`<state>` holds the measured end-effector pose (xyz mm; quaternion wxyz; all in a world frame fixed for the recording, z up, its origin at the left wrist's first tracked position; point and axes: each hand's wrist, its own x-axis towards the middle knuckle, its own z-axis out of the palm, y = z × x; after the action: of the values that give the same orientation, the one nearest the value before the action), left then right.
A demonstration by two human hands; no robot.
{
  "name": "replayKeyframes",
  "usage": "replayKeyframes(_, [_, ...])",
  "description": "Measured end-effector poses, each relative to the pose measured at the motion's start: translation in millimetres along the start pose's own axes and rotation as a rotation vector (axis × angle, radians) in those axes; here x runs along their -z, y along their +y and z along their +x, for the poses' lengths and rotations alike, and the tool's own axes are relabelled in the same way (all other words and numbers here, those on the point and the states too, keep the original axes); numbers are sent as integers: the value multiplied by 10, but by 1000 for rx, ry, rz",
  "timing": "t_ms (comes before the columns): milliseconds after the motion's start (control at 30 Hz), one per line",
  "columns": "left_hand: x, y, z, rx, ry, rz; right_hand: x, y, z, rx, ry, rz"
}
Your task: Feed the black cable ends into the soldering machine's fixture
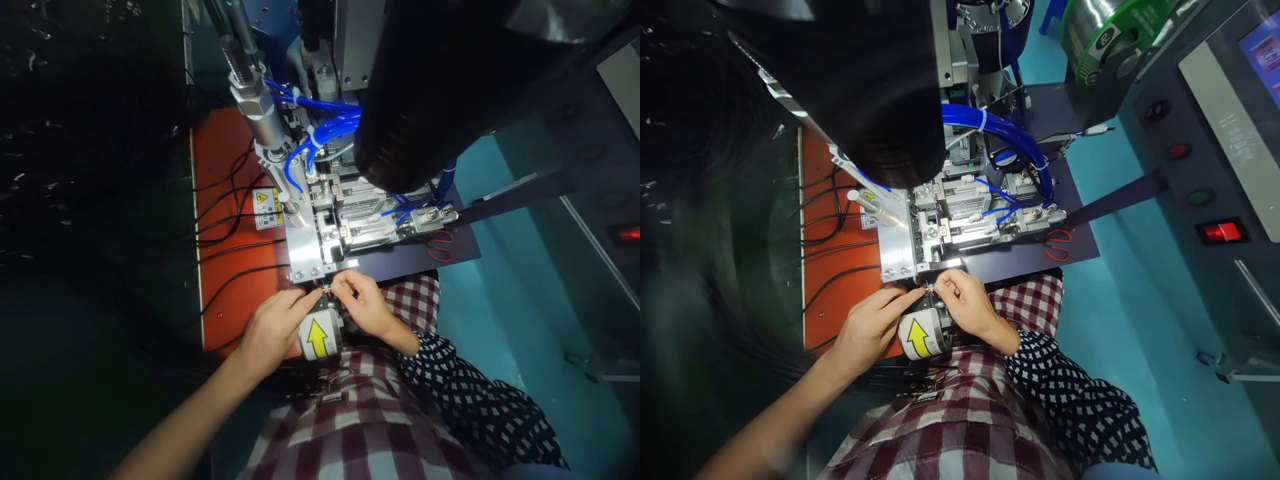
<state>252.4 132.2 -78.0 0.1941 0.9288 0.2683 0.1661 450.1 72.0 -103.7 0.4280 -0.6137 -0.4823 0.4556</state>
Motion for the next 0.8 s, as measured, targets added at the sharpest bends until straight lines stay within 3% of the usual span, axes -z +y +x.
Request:
replayKeyframes(400, [-2,0,-4,-56,-1,95,-13,-101,-6,-39,12,-167])
replayKeyframes(633, [-21,-14,-3,-51,27,66,31,-42,-35,-122,2,-49])
replayKeyframes(800, [-21,-3,15,-61,38,70,27,-97,-62,-21,126,-119])
